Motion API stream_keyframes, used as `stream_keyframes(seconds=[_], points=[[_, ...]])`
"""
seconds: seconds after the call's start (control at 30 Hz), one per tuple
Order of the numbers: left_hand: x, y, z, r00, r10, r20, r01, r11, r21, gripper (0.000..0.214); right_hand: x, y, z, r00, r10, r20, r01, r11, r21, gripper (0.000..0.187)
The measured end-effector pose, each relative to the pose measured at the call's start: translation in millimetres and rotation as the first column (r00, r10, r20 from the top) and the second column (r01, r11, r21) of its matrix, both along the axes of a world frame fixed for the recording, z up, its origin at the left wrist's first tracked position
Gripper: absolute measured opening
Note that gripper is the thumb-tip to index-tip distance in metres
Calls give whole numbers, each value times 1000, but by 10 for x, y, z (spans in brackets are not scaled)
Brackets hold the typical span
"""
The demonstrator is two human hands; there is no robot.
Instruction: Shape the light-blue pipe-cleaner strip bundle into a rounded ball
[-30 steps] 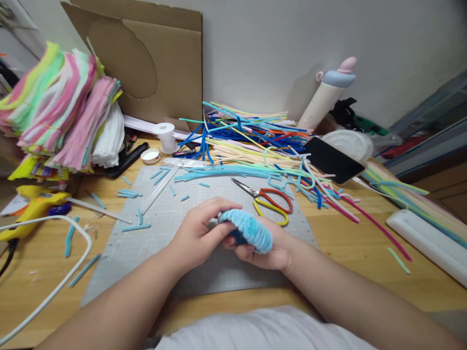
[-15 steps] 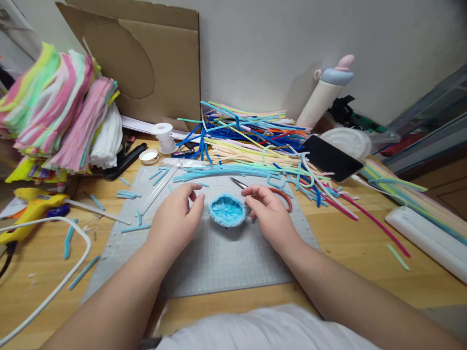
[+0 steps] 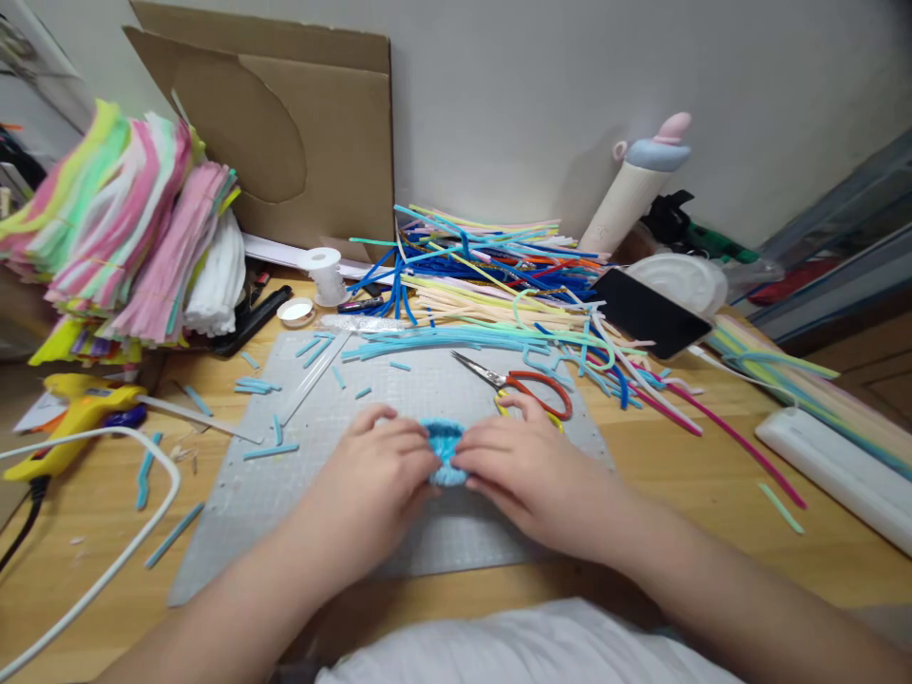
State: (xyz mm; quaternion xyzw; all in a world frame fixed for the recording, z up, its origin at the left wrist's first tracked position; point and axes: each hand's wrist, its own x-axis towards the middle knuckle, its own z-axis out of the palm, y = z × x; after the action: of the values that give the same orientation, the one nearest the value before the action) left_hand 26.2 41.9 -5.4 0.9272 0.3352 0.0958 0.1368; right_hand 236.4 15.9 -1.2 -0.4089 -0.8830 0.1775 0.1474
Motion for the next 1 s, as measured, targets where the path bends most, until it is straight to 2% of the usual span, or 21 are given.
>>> stream_keyframes(seconds=[0.1, 0.23, 0.37, 0.6, 0.7, 0.87, 1.0], points=[[-26, -246, -17, 998, -31, 59, 30, 999, 33, 12, 45, -151, -52, 994, 109, -5, -108, 992, 62, 22], [-68, -387, -92, 993, -88, 79, 74, 984, 162, 22, 67, -257, -182, 991, 133, -30, -127, 982, 140, 25], [-108, -350, -143, 992, -118, 43, 107, 971, 215, 26, 53, -253, -263, 992, 95, -86, -82, 986, 146, 26], [-141, -275, -161, 995, -90, 36, 86, 990, 109, 27, 2, -229, -252, 991, 25, -134, -14, 997, 81, 23], [-155, -263, -170, 995, -92, 38, 89, 993, 84, 28, -16, -237, -238, 995, 43, -94, -34, 995, 99, 26], [-172, -268, -178, 991, -127, 34, 122, 986, 111, 26, -42, -275, -222, 992, 124, 20, -125, 974, 187, 30], [-191, -270, -171, 987, -159, 25, 155, 982, 110, 27, -68, -298, -226, 989, 132, 66, -144, 961, 237, 32]])
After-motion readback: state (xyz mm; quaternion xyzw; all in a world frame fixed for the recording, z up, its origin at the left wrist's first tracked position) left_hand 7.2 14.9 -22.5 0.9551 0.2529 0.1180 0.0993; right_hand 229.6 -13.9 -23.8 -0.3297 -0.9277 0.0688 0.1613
